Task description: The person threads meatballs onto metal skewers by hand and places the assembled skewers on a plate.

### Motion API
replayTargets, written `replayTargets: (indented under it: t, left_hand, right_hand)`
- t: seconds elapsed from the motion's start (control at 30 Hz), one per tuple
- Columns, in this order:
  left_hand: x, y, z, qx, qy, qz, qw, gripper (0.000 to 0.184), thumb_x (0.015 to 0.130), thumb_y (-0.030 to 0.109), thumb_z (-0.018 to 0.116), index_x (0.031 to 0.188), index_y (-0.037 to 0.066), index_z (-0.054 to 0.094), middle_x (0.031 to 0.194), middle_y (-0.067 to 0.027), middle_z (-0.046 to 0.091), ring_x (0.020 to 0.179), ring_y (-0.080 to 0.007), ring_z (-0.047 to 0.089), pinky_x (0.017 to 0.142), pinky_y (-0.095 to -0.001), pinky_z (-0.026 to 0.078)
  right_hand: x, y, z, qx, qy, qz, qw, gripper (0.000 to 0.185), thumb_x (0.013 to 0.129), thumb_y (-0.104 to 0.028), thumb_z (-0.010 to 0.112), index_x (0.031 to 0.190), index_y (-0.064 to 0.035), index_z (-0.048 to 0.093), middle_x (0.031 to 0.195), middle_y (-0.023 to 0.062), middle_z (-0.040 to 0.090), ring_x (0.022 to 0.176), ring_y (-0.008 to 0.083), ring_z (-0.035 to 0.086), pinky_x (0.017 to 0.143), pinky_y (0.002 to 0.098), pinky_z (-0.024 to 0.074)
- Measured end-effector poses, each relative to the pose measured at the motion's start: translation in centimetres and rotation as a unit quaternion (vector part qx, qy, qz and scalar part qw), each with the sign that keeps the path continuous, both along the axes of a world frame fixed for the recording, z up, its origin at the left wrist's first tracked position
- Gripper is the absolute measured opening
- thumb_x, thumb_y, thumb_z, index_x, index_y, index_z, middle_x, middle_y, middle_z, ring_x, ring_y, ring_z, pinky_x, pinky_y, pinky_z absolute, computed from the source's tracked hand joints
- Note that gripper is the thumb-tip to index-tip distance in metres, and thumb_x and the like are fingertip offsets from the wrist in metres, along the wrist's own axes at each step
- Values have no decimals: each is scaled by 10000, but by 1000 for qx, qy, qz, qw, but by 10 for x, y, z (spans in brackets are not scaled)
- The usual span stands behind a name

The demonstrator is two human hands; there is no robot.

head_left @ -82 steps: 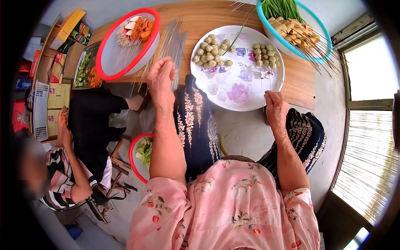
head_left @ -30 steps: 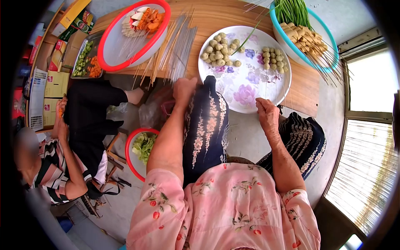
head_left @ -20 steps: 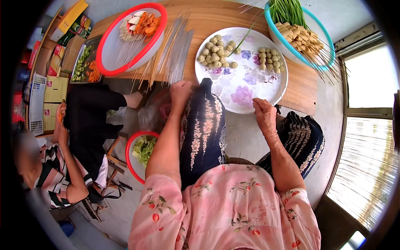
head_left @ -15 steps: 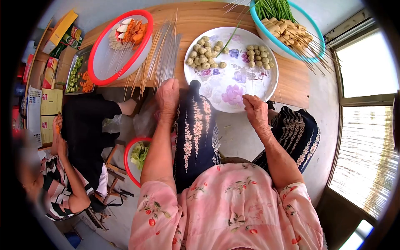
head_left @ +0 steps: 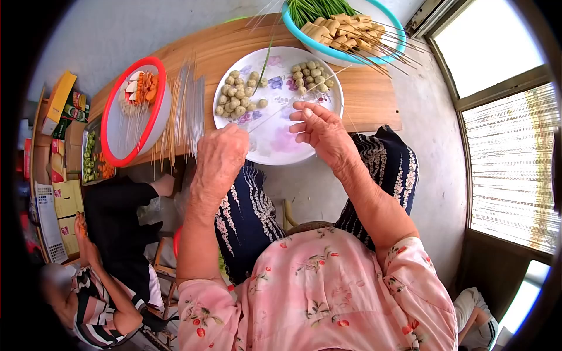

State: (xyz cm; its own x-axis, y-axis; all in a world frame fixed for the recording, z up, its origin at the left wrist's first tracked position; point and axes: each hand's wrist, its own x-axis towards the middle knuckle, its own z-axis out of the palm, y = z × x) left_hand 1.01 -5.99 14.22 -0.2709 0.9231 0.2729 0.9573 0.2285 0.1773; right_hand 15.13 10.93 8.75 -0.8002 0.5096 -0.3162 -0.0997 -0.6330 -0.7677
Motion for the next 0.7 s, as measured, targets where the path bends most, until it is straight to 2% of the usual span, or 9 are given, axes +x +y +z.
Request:
replayTargets:
  t: [0.17,0.23,0.37,0.4,0.43,0.5,0.53,0.67,0.7]
  left_hand:
    - [25,20,-31,-24,-22,-66,997,156,741,64,553,610,39,471,604,-131,475,594,-305,552,533,-386,448]
    - [33,27,-41,-60,-69,-87,992,152,762,126,583,658,30,528,646,-133,534,642,-320,572,561,-400,455]
    - [36,38,-35,-92,-181,-21,979,201,798,235,604,786,35,617,745,-140,606,751,-341,595,628,-423,465]
    - [29,41,-43,-103,-191,26,976,222,804,259,605,815,39,630,765,-144,615,772,-346,596,647,-429,465]
    - [21,43,-52,-113,-201,74,970,245,810,283,606,844,43,642,785,-147,623,794,-351,597,665,-435,465]
    - [3,50,-80,-84,-174,115,974,221,810,222,600,913,28,625,883,-163,619,854,-361,586,722,-439,458]
    - [-5,54,-90,-65,-169,122,976,224,809,202,599,947,25,613,935,-164,613,878,-361,581,737,-439,457]
    - [-22,77,-127,-35,-153,134,979,312,810,107,573,1107,22,533,1166,-159,531,968,-361,554,786,-452,453]
    - [-23,81,-133,-39,-136,136,981,308,810,93,565,1107,21,523,1165,-159,519,967,-362,552,782,-456,456]
  right_hand:
    - [11,2,-14,4,-8,-35,999,244,919,-179,543,1073,6,586,897,82,636,762,170,621,653,288,517]
    - [11,2,-19,-2,0,-65,998,214,925,-175,532,1027,4,590,859,75,633,725,160,618,646,279,516]
    - [14,13,-18,116,-15,-90,989,192,939,-164,498,967,5,585,766,57,613,668,145,620,632,264,514]
    - [11,15,-21,150,-33,-105,983,199,927,-148,495,955,25,588,684,58,584,549,150,608,509,254,503]
    - [9,19,-21,180,-100,-65,976,198,917,-141,499,938,33,590,667,62,579,516,152,598,464,255,486]
    - [4,26,-20,235,-232,17,944,197,896,-127,507,902,49,595,632,68,569,448,156,577,375,259,451]
    - [-1,28,-31,138,-232,29,962,196,867,-117,520,854,61,602,601,76,558,371,154,533,295,265,389]
    - [0,29,-27,166,-243,-33,955,228,885,-149,525,983,42,602,628,52,549,400,114,503,349,252,384]
    - [1,28,-24,187,-220,-48,956,231,886,-141,515,994,46,597,617,56,548,398,116,512,343,252,386]
